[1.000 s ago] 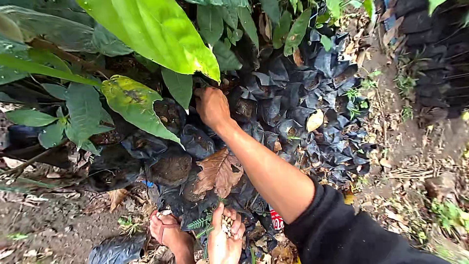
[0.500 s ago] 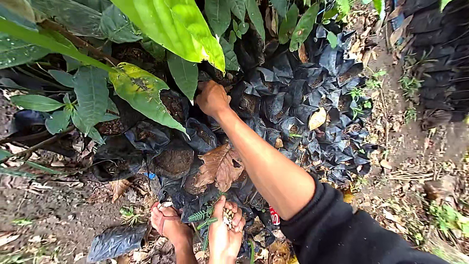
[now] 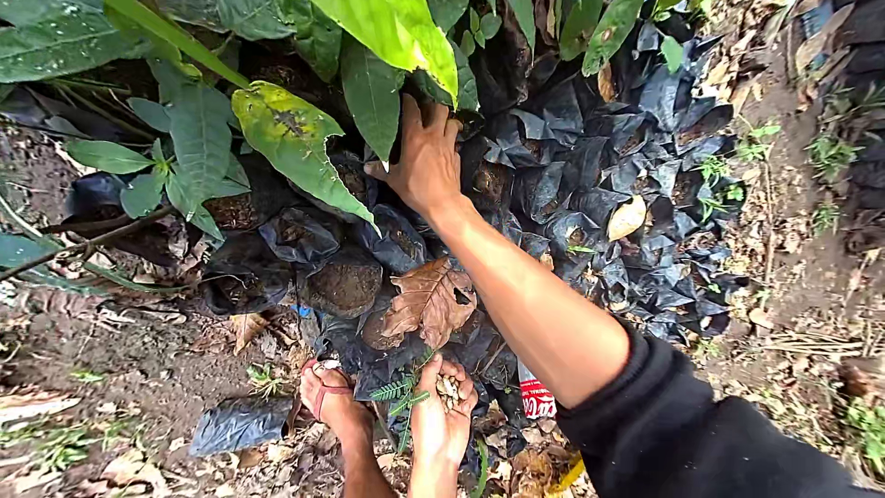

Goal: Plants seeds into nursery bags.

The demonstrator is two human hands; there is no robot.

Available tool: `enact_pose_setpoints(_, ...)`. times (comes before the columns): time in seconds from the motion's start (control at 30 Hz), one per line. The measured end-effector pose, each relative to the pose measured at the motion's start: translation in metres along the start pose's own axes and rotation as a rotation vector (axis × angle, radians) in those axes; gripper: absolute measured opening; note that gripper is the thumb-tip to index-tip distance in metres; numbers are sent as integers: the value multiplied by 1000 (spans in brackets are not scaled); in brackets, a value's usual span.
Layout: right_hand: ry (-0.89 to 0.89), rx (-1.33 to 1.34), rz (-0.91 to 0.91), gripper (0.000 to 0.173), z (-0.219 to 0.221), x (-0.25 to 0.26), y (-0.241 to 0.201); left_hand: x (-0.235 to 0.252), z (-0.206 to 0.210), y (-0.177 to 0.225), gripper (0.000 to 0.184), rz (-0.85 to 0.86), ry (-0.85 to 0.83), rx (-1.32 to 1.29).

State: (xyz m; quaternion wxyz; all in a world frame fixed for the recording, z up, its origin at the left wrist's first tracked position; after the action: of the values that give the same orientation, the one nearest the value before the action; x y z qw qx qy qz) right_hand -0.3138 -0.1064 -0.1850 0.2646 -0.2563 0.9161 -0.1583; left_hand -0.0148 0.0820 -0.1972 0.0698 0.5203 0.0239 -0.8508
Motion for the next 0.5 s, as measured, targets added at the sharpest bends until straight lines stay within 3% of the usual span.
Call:
enact_pose_setpoints(0.2, -101, 22, -19, 106, 4, -8, -4, 0, 0, 8, 46, 4, 11, -25)
enact_pose_setpoints(0.33, -80, -67, -70, 86, 13, -6, -8, 3, -2, 8, 46, 9, 5, -30)
enact_pose_setpoints(0.5, -118, -241, -95, 80, 24, 8, -10, 7, 0, 7, 47, 13, 12, -23)
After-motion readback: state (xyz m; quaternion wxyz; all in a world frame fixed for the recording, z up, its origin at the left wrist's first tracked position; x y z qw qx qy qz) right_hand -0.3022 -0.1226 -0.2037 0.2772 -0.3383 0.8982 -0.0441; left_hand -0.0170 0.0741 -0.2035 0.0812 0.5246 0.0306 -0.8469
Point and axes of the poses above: each hand's wrist, its own x-axis towards the middle knuckle, its own z-axis out of the palm, y = z × x, the point moved 7 cm from there along x, towards the middle knuckle, and after that the axes turned 9 degrees about -y, right-handed, at the moved point
